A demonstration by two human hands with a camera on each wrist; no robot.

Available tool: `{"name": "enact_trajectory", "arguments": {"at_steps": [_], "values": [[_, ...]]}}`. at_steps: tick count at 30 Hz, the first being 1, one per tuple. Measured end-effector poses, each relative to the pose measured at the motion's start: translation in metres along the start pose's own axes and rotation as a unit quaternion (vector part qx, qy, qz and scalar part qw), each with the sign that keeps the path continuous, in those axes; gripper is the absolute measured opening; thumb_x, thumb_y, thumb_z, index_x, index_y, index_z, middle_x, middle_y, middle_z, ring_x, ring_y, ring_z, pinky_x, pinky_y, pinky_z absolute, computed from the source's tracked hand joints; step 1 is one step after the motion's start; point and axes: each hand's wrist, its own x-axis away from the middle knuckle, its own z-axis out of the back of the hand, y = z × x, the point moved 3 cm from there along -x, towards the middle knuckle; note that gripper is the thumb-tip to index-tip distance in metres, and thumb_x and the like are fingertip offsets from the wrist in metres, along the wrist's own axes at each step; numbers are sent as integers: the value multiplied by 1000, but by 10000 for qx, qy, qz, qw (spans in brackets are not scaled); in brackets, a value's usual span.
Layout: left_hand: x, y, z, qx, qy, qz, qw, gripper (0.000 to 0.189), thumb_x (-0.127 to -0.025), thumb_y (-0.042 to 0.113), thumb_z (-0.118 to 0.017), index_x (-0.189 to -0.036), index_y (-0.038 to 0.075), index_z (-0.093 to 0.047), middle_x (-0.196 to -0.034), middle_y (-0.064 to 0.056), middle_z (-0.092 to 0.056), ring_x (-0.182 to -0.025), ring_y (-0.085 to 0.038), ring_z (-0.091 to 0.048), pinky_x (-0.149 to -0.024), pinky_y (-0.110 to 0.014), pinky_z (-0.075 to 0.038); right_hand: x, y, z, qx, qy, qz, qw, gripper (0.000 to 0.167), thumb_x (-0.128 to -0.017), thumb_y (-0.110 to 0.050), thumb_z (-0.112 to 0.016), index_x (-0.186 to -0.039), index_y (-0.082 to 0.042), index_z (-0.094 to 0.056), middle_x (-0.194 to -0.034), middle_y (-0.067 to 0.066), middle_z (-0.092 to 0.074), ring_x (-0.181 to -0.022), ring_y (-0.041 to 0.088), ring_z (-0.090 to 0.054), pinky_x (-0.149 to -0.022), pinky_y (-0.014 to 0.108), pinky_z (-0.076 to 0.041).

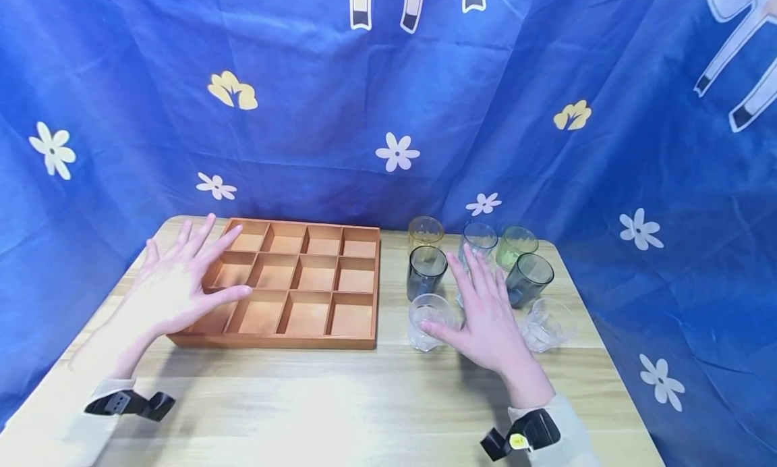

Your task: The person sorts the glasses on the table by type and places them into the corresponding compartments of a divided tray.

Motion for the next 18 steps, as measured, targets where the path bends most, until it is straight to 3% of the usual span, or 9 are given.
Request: {"name": "enact_trajectory", "arguments": {"at_steps": [11, 18], "values": [[9, -10, -6, 175, -36, 124, 9998, 105, -87, 81, -66, -170, 39, -18, -177, -8, -3, -155, -55, -10, -107, -85, 13, 6, -4, 0, -253, 95, 2, 9996, 120, -79, -62, -85, -171, -24, -19, -177, 6, -11, -160, 37, -13, -128, 60, -9], [16, -18, -10, 347, -105, 287, 9989, 105, -87, 80, -66, -171, 38, -18, -177, -13, -7, -156, -53, -7, -109, -86, 8, 13, -11, -1, -819, -53, -286, 9962, 119, -79, -57, -89, -171, -30, -19, -177, -1, -10, -159, 35, -16, -121, 73, -19]]}}
